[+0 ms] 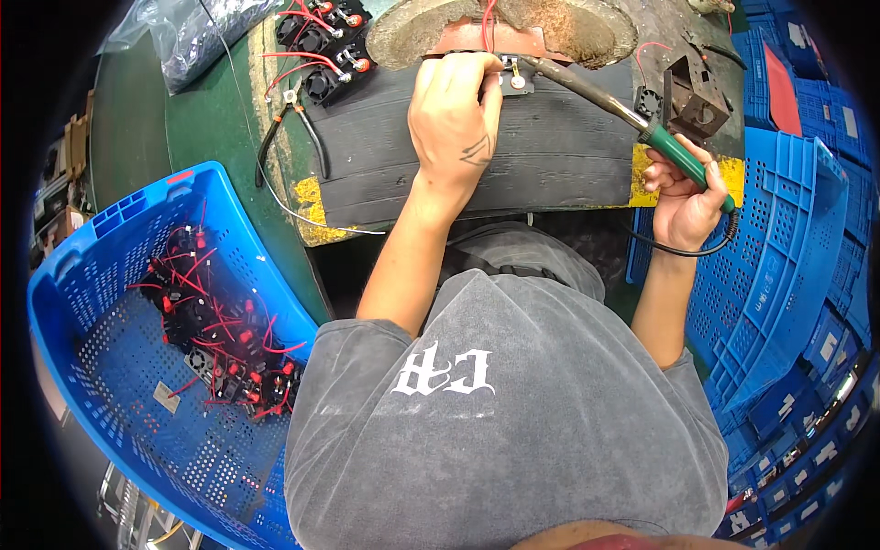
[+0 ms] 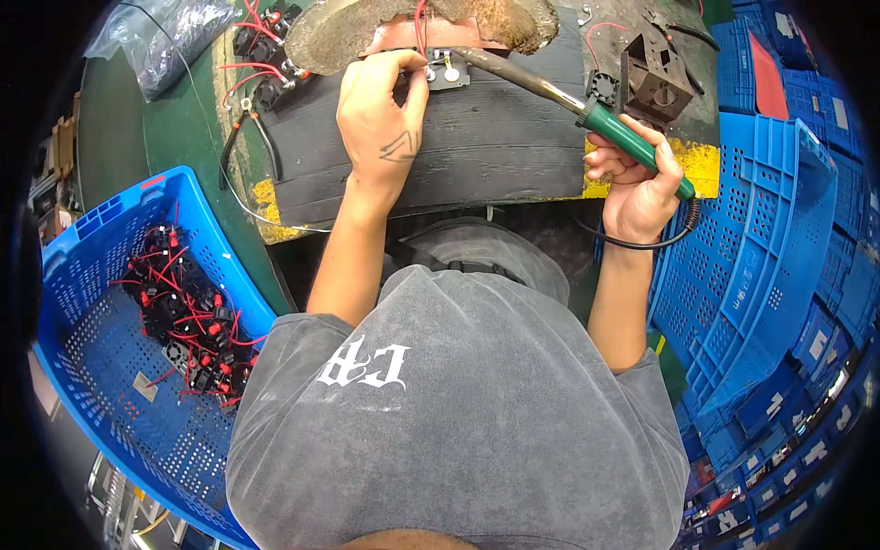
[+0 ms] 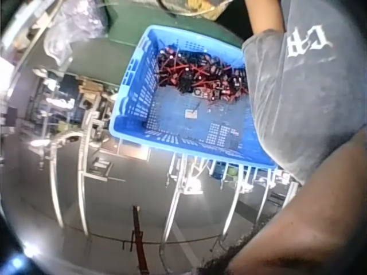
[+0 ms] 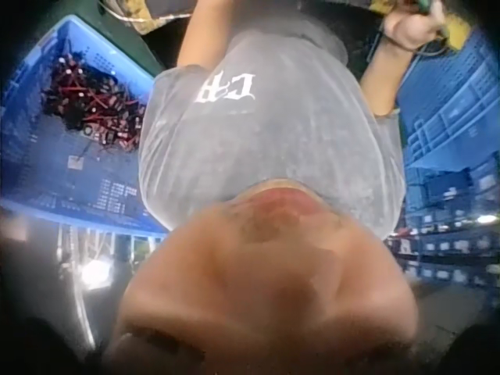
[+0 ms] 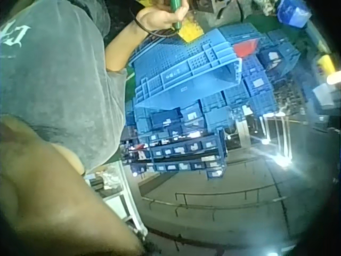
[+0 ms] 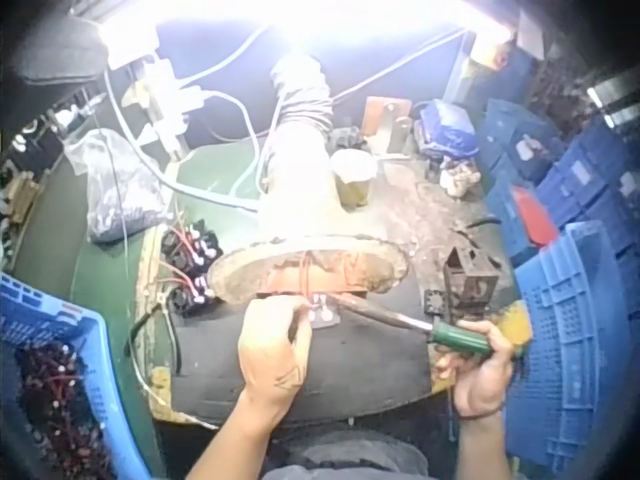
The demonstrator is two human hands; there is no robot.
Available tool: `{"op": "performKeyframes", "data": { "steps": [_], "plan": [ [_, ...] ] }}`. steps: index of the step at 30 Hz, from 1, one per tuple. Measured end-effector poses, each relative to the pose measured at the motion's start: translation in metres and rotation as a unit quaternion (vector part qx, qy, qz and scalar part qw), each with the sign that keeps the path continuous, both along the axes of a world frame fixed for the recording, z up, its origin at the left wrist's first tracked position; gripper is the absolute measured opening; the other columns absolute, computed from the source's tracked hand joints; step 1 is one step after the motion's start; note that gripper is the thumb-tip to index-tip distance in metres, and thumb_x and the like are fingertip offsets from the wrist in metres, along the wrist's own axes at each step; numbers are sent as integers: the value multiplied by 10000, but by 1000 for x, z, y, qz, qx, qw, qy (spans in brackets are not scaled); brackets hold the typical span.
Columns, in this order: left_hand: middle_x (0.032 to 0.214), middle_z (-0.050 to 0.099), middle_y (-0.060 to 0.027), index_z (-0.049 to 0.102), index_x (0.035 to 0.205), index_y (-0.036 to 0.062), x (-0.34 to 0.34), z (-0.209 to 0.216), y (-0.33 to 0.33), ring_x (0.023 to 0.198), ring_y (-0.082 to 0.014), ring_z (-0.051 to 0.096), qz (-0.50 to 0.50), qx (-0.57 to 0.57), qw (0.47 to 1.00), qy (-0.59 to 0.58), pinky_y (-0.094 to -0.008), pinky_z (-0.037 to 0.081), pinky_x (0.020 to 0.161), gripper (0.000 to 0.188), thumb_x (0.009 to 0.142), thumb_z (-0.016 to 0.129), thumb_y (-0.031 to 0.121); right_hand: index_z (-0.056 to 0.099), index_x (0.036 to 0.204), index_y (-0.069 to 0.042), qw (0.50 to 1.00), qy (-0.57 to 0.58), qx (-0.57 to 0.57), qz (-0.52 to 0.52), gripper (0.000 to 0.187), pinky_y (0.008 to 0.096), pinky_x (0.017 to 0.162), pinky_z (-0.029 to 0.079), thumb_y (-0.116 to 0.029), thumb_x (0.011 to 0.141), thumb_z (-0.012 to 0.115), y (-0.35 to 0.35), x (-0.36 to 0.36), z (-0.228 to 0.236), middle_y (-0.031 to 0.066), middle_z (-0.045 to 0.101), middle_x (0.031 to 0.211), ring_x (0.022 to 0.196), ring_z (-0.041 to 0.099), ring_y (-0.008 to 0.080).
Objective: The person solders wires onto fan modules using a soldering iron and solder wire, cleans the soldering iron tip on a stand, and places the assembled components on the workbench.
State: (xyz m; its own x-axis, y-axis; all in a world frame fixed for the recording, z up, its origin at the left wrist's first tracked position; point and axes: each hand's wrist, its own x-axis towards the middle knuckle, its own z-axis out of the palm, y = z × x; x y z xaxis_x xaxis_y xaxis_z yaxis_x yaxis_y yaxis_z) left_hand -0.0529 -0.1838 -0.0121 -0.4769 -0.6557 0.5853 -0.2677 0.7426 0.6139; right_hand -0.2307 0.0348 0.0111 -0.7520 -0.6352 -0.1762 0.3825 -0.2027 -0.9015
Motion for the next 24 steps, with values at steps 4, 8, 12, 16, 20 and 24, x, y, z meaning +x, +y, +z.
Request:
{"op": "performKeyframes", "data": {
  "steps": [4, 8, 12, 16, 20, 24],
  "plan": [
    [832, 631, -80, 643, 886, 57, -2, 1, 1, 791, -275, 570, 2, 4, 1000, -4, -355, 466, 731, 154, 750, 686, 0, 559, 1156, 77, 1000, 1, -1, -2, 522, 337, 595, 575, -354, 984, 321, 1, 1, -2, 324, 663, 948, 694, 688, 298],
    [834, 656, -46, 666, 890, 58, -3, 0, -1, 754, -218, 588, 20, -18, 1000, -10, -311, 490, 705, 155, 754, 707, -4, 559, 1153, 75, 1000, -5, 0, 0, 519, 340, 595, 575, -355, 982, 325, 0, 2, -3, 326, 662, 947, 691, 686, 298],
    [840, 658, -45, 668, 890, 62, -4, 0, -1, 759, -218, 591, 17, -30, 999, -21, -311, 490, 710, 155, 754, 705, -1, 566, 1202, 56, 1000, 3, 10, 4, 534, 322, 593, 548, -367, 986, 321, 2, 2, -4, 302, 670, 980, 705, 670, 258],
    [839, 659, -44, 668, 889, 68, -5, 1, -2, 757, -218, 592, 18, -40, 999, -25, -311, 489, 711, 153, 755, 704, 4, 562, 1149, 72, 1000, -7, -10, 0, 519, 340, 589, 576, -360, 980, 329, 2, 1, -4, 326, 662, 944, 693, 688, 297],
    [828, 633, -84, 652, 893, 56, -5, 2, -1, 789, -278, 575, 7, -20, 1000, -22, -365, 471, 733, 157, 747, 683, 7, 564, 1170, 65, 1000, -4, 11, 0, 527, 325, 583, 564, -364, 981, 323, 1, 3, -6, 312, 667, 956, 702, 685, 278],
    [831, 632, -85, 652, 895, 56, -5, 1, -1, 784, -279, 573, -1, -14, 1000, -21, -365, 471, 731, 158, 749, 682, 7, 563, 1196, 56, 1000, 1, 15, 6, 534, 312, 574, 551, -370, 984, 318, 1, 4, -7, 297, 674, 964, 701, 680, 258]
  ]
}}
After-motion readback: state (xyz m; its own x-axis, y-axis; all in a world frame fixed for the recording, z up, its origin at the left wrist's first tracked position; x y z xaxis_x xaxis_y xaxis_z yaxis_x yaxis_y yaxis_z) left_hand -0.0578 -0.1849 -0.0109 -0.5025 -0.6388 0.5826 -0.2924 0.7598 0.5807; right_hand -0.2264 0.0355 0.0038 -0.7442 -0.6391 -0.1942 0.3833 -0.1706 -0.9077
